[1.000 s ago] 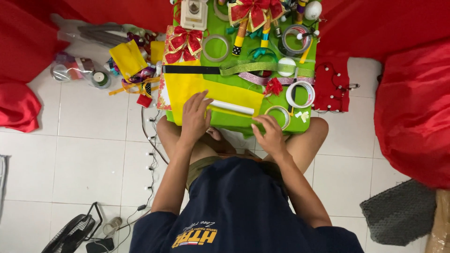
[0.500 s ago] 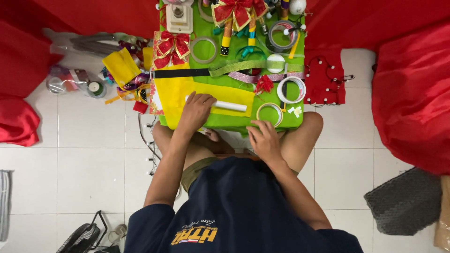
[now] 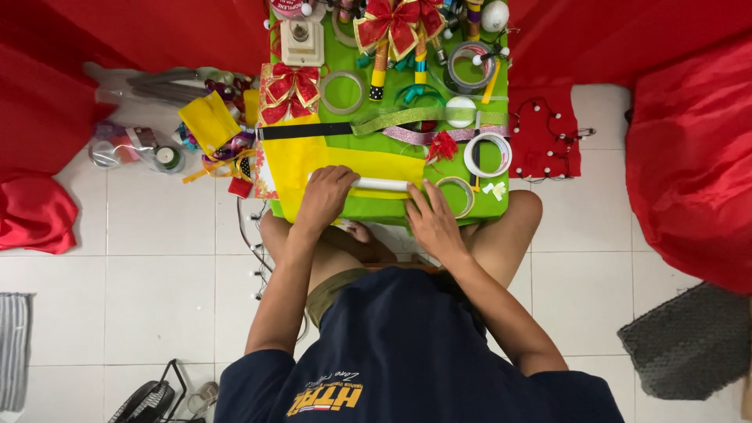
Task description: The person is decorating a green board by applying double-sided tape to a white tube and sticking yellow paper onto it.
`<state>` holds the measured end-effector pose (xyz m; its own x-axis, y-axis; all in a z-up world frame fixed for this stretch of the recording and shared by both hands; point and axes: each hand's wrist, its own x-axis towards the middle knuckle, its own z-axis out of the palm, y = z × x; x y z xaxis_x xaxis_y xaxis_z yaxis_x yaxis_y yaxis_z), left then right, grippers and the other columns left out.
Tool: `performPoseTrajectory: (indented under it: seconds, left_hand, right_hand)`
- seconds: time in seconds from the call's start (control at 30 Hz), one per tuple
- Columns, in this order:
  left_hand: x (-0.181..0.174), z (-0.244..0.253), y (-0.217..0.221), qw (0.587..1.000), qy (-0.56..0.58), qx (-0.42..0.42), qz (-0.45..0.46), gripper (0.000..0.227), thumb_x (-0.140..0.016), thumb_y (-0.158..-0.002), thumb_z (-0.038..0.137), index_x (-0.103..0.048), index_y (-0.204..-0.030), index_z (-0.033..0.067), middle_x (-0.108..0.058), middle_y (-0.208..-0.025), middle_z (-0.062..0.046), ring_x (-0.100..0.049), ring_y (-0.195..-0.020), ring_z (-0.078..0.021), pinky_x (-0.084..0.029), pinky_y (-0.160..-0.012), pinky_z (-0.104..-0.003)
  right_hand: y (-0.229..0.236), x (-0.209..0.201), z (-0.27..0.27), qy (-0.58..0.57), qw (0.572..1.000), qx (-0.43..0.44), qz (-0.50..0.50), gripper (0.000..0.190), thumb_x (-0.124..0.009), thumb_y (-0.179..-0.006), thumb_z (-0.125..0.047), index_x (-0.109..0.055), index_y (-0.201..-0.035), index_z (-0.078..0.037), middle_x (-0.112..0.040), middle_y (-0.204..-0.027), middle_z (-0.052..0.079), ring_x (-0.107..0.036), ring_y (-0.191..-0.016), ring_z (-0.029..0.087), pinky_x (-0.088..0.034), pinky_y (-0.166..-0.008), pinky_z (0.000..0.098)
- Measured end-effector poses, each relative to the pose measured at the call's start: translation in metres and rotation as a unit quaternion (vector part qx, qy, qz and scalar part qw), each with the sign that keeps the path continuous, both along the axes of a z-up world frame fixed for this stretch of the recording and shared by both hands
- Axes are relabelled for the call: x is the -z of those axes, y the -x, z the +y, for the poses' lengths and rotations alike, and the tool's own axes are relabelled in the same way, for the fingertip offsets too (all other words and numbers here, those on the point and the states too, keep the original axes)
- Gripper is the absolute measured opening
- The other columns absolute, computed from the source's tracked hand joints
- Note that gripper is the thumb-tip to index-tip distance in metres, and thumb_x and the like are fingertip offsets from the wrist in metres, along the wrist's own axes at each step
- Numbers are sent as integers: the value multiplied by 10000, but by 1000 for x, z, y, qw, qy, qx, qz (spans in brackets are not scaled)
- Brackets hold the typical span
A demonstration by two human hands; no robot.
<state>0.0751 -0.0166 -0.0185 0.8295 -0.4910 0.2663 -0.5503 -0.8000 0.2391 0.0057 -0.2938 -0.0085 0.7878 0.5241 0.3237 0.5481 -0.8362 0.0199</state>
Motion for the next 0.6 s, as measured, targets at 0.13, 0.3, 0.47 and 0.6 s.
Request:
performPoseTrajectory:
  seconds: [0.13, 0.3, 0.47, 0.6]
  left_hand:
    - [-3, 1, 1, 1000, -5, -2, 6, 237, -684, -928, 87, -717, -1139, 189, -667, -1081, -6, -671, -1080, -225, -507, -964, -404]
    - [-8, 1, 2, 1000, 6, -5, 26, 220, -661, -948, 86, -718, -1139, 180, -673, -1071, -16, -679, -1067, -235, -510, -954, -407]
    - [12, 0, 1, 999, 6, -8, 41, 255, -653, -938, 110, -682, -1184, 171, -670, -1127, -40, -676, -1117, -269, -488, -1042, -465]
    - [2, -2, 5, 997, 32, -15, 63, 387, -728, -877, 219, -645, -1251, 157, -672, -1154, -79, -664, -1161, -314, -432, -1119, -536]
  right_hand:
    - [-3, 1, 1, -14, 1000, -13, 4, 257, -678, -982, -220, -689, -1180, -56, -527, -1510, 143, -388, -1472, 417, -436, -1159, 532]
    - [-9, 3, 4, 5, 1000, -23, 3, 329, -593, -1040, -370, -666, -1228, -109, -471, -1571, 98, -343, -1500, 401, -416, -1178, 531]
    - [-21, 6, 12, -4, 999, -42, 0, 347, -580, -1040, -408, -675, -1239, -140, -459, -1590, 82, -319, -1513, 398, -410, -1183, 533]
    - [-27, 13, 17, -15, 998, -61, -1, 360, -566, -1044, -418, -671, -1239, -134, -461, -1605, 84, -336, -1510, 395, -399, -1191, 537]
